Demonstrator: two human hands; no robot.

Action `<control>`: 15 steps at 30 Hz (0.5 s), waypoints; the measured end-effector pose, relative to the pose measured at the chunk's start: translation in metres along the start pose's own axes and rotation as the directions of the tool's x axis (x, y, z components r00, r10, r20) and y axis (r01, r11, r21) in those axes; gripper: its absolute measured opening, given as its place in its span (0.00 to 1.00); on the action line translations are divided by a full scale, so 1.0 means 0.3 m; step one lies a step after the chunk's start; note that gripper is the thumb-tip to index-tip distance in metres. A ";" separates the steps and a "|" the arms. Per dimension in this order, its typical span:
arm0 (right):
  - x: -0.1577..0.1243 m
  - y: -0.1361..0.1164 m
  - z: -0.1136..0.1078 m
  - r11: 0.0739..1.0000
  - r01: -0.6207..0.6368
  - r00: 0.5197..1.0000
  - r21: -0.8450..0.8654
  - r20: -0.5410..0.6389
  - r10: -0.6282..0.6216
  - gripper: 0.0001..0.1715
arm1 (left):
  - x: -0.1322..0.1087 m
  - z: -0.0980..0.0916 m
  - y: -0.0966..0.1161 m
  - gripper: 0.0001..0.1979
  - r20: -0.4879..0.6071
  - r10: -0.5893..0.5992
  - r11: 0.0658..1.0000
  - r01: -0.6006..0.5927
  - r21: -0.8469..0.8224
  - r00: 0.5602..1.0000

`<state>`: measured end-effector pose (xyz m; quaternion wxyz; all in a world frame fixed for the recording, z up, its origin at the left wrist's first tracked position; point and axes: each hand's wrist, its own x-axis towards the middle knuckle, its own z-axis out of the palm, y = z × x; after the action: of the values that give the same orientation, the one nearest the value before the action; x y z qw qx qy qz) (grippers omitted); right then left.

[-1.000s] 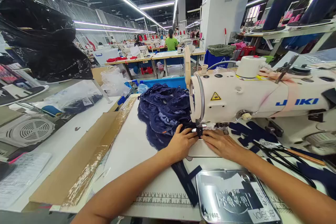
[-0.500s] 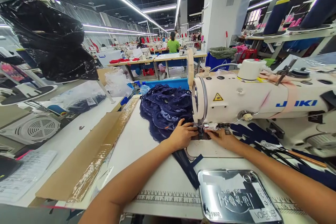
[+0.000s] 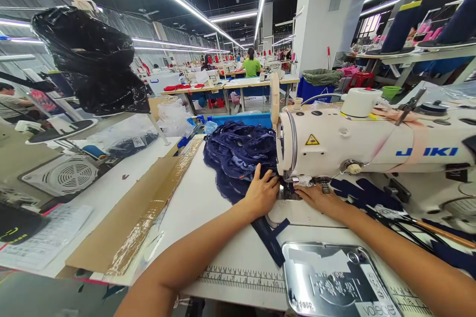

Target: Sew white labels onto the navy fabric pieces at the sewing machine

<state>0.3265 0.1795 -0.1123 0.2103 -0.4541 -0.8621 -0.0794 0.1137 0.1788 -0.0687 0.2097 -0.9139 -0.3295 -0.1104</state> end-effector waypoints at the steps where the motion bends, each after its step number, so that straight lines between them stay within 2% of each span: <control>1: -0.002 -0.004 0.004 1.000 -0.009 1.000 -0.010 -0.009 0.008 0.18 | 0.005 -0.002 -0.003 0.14 0.027 0.010 1.000 -0.010 -0.010 1.000; 6: -0.006 -0.024 0.013 0.999 -0.036 0.999 -0.037 -0.039 0.034 0.17 | 0.017 -0.007 -0.018 0.16 0.106 0.040 0.998 -0.036 -0.044 0.994; 15: -0.001 -0.048 0.007 0.990 -0.105 0.994 -0.089 -0.030 0.103 0.17 | 0.028 -0.001 -0.029 0.15 0.114 0.051 0.996 -0.042 -0.078 0.992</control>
<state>0.3144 0.1718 -0.1136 0.2043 -0.5065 -0.8300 -0.1132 0.1144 0.1894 -0.0630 0.1580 -0.9335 -0.3155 -0.0645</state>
